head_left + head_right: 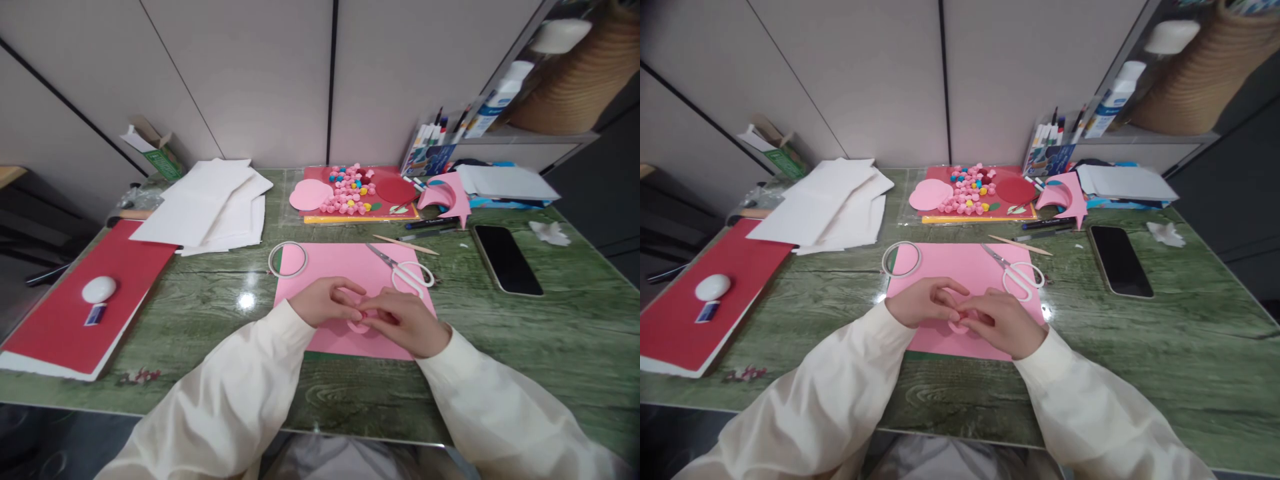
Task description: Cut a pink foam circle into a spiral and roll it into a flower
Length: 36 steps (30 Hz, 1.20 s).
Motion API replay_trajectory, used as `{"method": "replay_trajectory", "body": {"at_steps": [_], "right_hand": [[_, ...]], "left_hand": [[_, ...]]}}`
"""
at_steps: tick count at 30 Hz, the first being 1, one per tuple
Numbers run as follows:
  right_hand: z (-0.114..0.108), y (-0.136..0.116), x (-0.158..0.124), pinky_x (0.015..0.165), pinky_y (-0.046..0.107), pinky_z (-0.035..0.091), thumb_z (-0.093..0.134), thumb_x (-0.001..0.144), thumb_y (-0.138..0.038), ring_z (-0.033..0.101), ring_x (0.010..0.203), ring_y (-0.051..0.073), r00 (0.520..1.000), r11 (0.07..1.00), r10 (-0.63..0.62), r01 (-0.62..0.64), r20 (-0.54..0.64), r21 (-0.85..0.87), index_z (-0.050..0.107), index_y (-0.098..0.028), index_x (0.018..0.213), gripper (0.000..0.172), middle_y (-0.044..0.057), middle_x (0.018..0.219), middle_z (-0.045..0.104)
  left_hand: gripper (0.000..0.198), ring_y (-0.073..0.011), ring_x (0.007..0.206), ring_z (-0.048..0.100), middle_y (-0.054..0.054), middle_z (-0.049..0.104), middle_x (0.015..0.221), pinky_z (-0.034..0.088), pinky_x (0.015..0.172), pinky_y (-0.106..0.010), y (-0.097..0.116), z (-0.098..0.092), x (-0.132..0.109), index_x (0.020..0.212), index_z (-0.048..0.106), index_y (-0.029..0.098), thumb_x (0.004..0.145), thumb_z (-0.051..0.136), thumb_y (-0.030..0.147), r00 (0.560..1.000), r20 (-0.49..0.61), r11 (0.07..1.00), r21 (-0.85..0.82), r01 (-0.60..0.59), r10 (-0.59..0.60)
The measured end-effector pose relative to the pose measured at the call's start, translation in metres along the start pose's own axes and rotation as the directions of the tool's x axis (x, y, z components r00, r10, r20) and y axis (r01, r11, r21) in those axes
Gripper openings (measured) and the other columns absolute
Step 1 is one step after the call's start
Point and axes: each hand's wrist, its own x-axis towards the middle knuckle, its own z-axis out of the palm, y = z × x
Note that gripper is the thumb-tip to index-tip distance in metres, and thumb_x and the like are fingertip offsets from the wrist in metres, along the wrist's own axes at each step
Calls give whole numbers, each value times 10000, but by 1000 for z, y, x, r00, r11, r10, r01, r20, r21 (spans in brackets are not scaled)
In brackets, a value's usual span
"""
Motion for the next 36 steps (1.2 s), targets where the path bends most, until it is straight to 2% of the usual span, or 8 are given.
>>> {"method": "replay_trajectory", "body": {"at_steps": [7,12,15,18,23,29,33,36], "right_hand": [[0,-1,0,567,224,363,530,809,-287,508,573,116,998,998,-12,8,61,65,659,-244,907,168,7,678,655],[1,0,-1,523,218,351,524,801,-286,474,519,114,993,998,59,-60,-106,-7,644,-208,896,171,-6,552,564],[2,0,-2,503,212,340,534,791,-306,445,485,103,982,995,82,-90,-170,-39,629,-197,861,160,-27,513,497],[4,0,-2,487,206,328,549,778,-311,439,477,98,975,993,101,-109,-196,-32,600,-199,848,142,-45,501,453],[5,2,-3,484,205,319,580,755,-271,431,476,96,978,992,118,-122,-171,-18,556,-195,804,94,-58,504,423],[4,1,-1,505,210,323,590,757,-316,435,509,103,983,991,127,-130,-130,-15,581,-197,831,141,-40,546,460],[1,1,0,519,217,320,572,771,-363,413,506,105,996,999,53,-54,-68,-8,633,-212,850,181,-29,538,492],[0,3,0,539,223,318,574,770,-367,425,528,112,1000,1000,-11,11,0,10,656,-225,839,178,-23,532,514]], "left_hand": [[484,-145,609,638,-38,670,643,470,613,-253,1,-1,0,983,553,118,541,733,195,999,31,998,56,19,-21],[466,-158,604,641,-56,674,657,481,661,-303,-3,9,3,966,533,113,560,728,234,992,-109,991,-113,-79,66],[440,-143,610,635,-54,674,679,478,663,-289,-5,13,5,939,547,115,555,732,224,981,-169,982,-144,-122,97],[440,-132,618,627,-50,674,701,477,667,-282,-6,15,6,912,564,118,519,748,189,974,-202,980,-153,-130,98],[433,-124,617,617,-45,669,695,472,661,-277,-6,17,7,882,572,111,495,756,169,967,-238,981,-147,-126,89],[442,-113,598,612,-43,666,683,469,643,-261,-7,14,6,921,558,114,521,741,155,974,-208,987,-115,-116,90],[471,-127,592,619,-44,665,682,467,627,-268,-6,7,4,955,550,126,526,740,171,991,-127,996,-82,-44,33],[488,-127,597,617,-35,656,660,457,611,-251,-4,3,3,956,561,124,508,746,177,997,-68,1000,7,19,-18]]}}
